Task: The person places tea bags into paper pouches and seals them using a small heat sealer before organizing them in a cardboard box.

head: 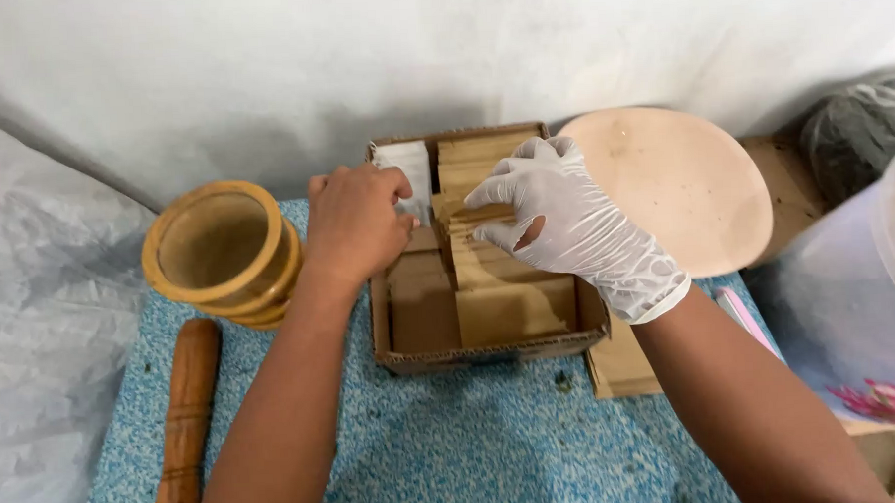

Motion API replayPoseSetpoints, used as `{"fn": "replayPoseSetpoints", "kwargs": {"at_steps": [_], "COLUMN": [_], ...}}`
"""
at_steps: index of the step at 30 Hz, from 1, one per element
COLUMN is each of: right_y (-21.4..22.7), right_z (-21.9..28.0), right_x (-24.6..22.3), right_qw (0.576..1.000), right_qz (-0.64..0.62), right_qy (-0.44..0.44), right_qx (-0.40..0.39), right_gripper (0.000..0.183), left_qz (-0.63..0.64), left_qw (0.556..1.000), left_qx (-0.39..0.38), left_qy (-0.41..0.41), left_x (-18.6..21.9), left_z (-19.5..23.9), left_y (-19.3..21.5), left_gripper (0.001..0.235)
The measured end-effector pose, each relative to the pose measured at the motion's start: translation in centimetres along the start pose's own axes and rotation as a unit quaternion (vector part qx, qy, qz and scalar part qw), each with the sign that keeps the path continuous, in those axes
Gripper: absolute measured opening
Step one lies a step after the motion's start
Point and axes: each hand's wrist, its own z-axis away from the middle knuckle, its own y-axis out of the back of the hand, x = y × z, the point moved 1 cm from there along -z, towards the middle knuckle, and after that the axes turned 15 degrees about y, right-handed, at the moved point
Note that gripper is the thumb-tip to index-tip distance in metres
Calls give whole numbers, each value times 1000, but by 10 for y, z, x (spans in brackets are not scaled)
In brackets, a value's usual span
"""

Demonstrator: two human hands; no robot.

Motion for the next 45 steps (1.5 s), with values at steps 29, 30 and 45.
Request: {"fn": "replayPoseSetpoints", "kwargs": {"at_steps": [29, 30, 45], "right_y": [-38, -41, -56], "right_z": [-87, -87, -94], "right_x": [58, 58, 64], "right_qw": [999, 999, 999], "right_qz": [18, 25, 6], "right_qy": [33, 36, 12], "right_qx": [-12, -7, -34], "right_gripper": [19, 20, 18], "left_qz": [-130, -145, -57], "left_qw": [973, 964, 974], "left_qx": [182, 217, 199], "left_qy": [-48, -50, -89], "left_x": [16, 15, -3], "left_z": [-80, -81, -93], "left_y": [-28, -32, -45], "left_gripper": [41, 34, 15]}}
